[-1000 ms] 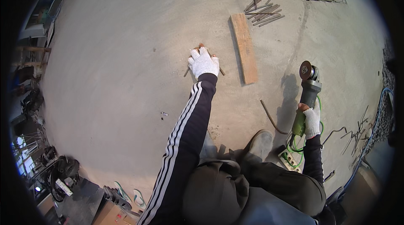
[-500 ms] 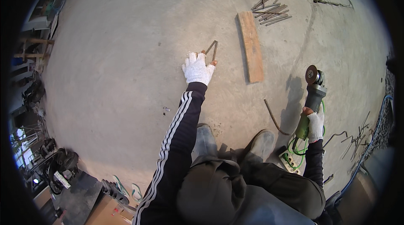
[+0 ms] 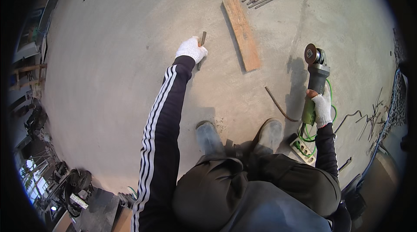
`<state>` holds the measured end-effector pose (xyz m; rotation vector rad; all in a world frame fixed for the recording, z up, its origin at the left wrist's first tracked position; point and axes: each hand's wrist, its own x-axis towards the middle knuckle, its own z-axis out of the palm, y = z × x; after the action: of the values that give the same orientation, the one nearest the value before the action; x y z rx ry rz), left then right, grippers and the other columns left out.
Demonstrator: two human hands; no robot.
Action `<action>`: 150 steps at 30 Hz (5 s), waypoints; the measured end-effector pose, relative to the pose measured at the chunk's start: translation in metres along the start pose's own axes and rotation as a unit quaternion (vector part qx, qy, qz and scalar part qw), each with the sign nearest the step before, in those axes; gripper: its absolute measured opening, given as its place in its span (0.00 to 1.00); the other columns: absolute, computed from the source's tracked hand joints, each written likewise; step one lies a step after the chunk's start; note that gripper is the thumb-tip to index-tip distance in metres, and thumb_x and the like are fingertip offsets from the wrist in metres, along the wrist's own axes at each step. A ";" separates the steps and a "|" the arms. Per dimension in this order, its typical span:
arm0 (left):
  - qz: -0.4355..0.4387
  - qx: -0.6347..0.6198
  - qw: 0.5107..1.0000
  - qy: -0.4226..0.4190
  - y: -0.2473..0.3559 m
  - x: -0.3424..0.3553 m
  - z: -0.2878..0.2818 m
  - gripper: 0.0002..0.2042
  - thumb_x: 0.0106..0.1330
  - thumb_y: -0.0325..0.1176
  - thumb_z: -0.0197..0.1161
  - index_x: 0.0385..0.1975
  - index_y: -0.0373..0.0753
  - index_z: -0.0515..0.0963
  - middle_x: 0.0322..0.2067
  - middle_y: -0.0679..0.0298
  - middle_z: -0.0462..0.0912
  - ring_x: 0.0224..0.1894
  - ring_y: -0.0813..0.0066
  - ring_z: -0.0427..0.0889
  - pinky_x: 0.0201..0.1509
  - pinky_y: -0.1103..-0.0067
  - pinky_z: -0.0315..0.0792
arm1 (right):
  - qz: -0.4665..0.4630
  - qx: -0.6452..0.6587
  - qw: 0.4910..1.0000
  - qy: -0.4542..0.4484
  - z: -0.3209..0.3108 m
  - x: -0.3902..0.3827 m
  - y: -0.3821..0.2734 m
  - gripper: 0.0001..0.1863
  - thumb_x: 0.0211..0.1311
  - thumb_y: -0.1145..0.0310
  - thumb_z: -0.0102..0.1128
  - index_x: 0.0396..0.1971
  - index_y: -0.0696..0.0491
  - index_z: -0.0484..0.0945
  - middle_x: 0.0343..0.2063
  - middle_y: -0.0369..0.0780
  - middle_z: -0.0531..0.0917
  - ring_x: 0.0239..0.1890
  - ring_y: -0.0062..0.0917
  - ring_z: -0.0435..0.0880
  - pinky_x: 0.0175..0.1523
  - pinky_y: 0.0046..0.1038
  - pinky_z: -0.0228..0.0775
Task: The person uses a crowbar to bend and break a long metal rod into shorter pieces on a concrete floor. They then use an angle grinder to cut additional metal rods to length, placing the cut pieces in a pile. The person repeats the bending and cutting process several times.
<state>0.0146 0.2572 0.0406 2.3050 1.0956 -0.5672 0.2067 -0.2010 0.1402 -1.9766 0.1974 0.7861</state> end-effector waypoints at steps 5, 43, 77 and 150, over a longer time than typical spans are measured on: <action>0.099 0.008 0.993 0.059 -0.004 -0.014 0.003 0.13 0.58 0.38 0.67 0.40 0.39 0.80 0.35 0.47 0.86 0.42 0.45 0.87 0.49 0.59 0.80 | -0.011 -0.006 1.000 0.004 -0.002 -0.001 -0.006 0.29 0.52 0.71 0.79 0.55 0.54 0.77 0.38 0.35 0.84 0.37 0.21 0.82 0.43 0.26 0.77; 0.665 0.159 0.726 -0.074 0.141 -0.098 0.179 0.14 0.74 0.37 0.57 0.56 0.46 0.81 0.59 0.57 0.81 0.59 0.58 0.81 0.67 0.55 0.70 | 0.083 -0.087 0.988 0.102 -0.022 0.004 0.008 0.41 0.49 0.62 0.82 0.64 0.58 0.73 0.43 0.41 0.86 0.38 0.24 0.86 0.44 0.28 0.81; 0.072 -0.222 0.919 -0.319 0.090 0.041 -0.049 0.06 0.76 0.34 0.59 0.43 0.41 0.82 0.28 0.70 0.83 0.27 0.81 0.82 0.27 0.78 0.74 | -0.059 -0.056 0.996 -0.046 -0.007 -0.023 -0.031 0.27 0.52 0.69 0.81 0.50 0.55 0.76 0.33 0.36 0.84 0.29 0.21 0.82 0.35 0.25 0.77; 0.220 0.067 0.973 0.020 0.198 -0.154 -0.076 0.20 0.79 0.48 0.52 0.53 0.40 0.81 0.50 0.46 0.87 0.55 0.42 0.85 0.59 0.57 0.77 | -0.137 -0.242 0.950 -0.140 -0.018 -0.039 -0.111 0.39 0.45 0.58 0.79 0.58 0.60 0.74 0.45 0.53 0.87 0.47 0.44 0.88 0.55 0.36 0.79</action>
<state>0.0937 0.1080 0.2412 2.5760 0.5420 -0.4301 0.2329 -0.1651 0.2505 -2.2451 -0.4721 0.9842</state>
